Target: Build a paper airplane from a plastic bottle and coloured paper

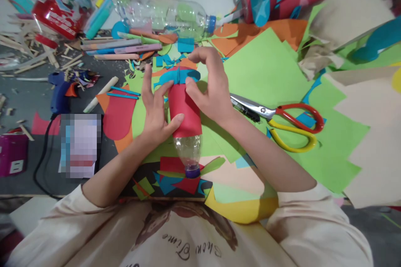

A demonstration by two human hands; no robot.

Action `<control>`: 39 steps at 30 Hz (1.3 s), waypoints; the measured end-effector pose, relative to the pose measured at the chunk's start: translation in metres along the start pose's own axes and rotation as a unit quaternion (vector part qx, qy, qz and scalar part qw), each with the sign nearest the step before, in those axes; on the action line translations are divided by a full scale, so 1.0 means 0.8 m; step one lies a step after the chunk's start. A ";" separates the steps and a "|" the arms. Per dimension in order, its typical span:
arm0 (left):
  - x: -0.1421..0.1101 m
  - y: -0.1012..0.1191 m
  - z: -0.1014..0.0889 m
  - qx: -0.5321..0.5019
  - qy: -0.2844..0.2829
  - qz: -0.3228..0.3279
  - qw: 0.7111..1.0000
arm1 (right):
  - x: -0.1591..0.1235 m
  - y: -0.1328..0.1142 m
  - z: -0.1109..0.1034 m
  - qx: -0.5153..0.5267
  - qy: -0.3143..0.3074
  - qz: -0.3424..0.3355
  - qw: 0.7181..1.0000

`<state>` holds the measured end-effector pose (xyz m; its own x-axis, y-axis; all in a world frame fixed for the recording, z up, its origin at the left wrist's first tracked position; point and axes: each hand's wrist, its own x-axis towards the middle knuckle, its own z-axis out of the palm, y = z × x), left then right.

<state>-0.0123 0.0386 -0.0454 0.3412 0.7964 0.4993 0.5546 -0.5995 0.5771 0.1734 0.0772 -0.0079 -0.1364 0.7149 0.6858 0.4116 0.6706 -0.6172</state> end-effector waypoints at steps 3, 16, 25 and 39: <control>0.001 -0.003 -0.001 0.005 -0.019 0.012 1.000 | -0.005 0.000 0.003 -0.038 0.004 -0.017 0.999; 0.007 -0.001 -0.009 0.032 -0.061 0.006 0.998 | -0.042 0.004 0.003 -0.119 -0.073 0.050 0.989; 0.009 0.005 -0.008 0.053 -0.059 0.010 0.997 | -0.052 0.007 0.002 -0.100 -0.086 0.037 0.991; 0.009 0.010 -0.007 0.074 -0.027 0.009 0.997 | -0.052 0.007 -0.001 -0.072 -0.119 0.078 0.987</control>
<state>-0.0099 0.0391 -0.0336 0.3901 0.7910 0.4713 0.6522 -0.5987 0.4650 0.1816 0.0509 -0.0395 -0.2631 0.8447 0.4662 0.5649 0.5266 -0.6353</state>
